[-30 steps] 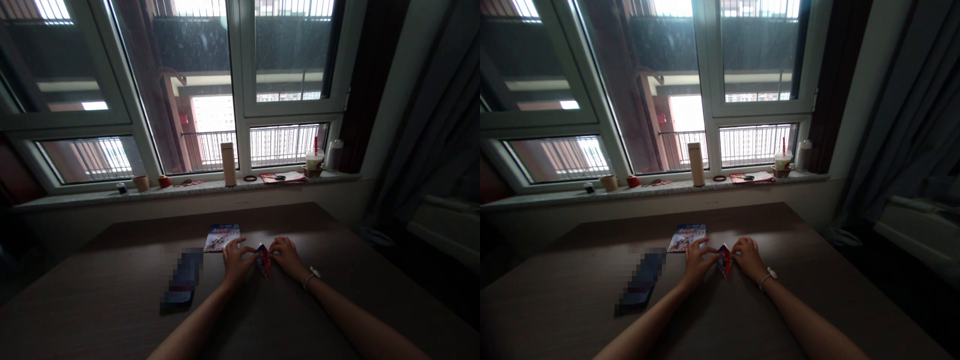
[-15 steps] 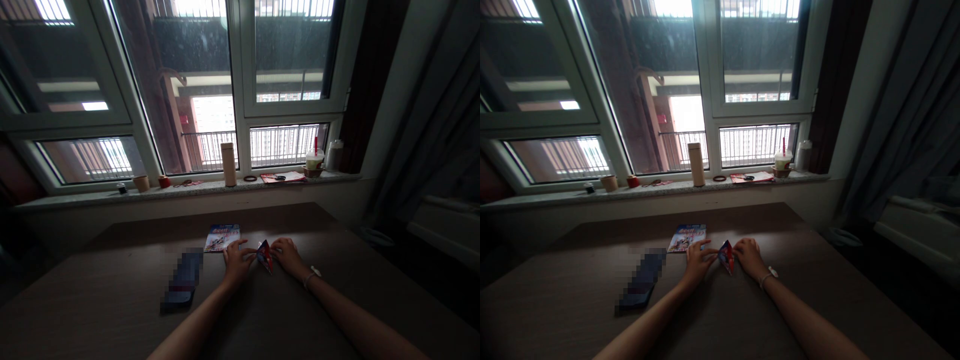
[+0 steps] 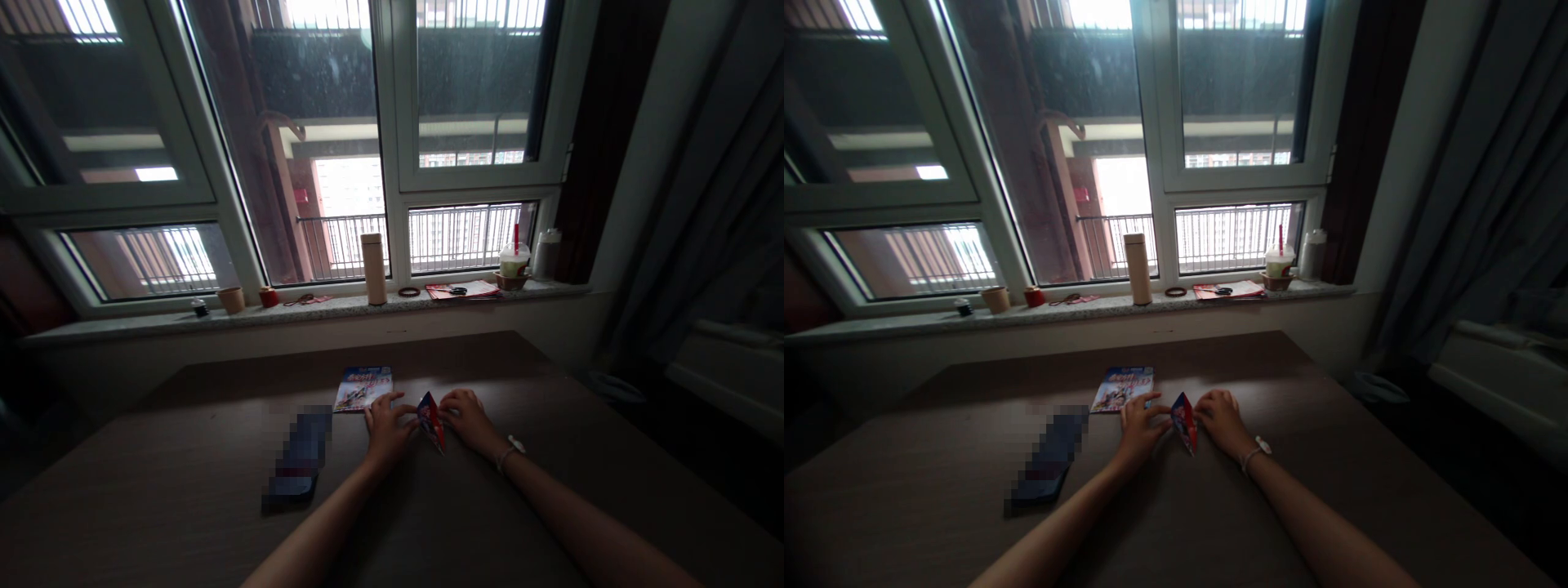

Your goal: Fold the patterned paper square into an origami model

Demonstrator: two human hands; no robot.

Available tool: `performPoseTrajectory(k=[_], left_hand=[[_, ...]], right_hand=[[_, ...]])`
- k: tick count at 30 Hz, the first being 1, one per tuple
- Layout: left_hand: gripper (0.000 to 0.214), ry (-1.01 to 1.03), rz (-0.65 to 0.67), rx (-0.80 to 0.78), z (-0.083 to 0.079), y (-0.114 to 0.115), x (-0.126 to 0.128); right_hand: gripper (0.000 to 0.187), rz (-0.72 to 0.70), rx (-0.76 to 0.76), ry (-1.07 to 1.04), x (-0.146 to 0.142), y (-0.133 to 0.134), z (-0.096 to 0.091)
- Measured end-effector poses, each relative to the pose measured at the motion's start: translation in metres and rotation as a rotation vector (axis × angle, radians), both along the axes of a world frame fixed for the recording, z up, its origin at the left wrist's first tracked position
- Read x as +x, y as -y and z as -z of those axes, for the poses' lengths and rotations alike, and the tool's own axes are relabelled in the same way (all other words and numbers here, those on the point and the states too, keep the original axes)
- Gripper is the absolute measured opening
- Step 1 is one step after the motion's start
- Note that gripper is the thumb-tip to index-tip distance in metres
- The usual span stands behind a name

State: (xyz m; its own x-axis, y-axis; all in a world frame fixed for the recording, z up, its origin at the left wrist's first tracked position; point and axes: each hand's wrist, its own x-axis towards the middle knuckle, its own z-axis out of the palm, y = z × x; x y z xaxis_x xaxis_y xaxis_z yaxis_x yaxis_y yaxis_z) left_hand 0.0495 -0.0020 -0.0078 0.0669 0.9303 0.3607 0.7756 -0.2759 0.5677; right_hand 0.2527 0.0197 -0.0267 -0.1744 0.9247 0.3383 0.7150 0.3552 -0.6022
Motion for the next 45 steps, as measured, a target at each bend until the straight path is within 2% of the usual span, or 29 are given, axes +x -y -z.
performPoseTrajectory(k=[15,21,30,45], left_hand=[[0.015,-0.008,-0.007,-0.066,0.004,-0.002,0.001],[0.015,-0.054,-0.019,-0.086,0.001,0.0,0.004],[0.02,-0.111,-0.03,-0.117,-0.001,0.003,0.006],[0.014,-0.067,-0.031,-0.112,0.003,0.0,0.003]], right_hand=[[0.012,-0.135,0.049,0.023,-0.006,0.008,-0.006],[0.012,-0.149,0.041,0.036,-0.006,0.009,-0.006],[0.01,-0.187,0.115,0.097,-0.007,0.014,-0.008],[0.012,-0.101,0.08,0.115,-0.005,0.009,-0.005]])
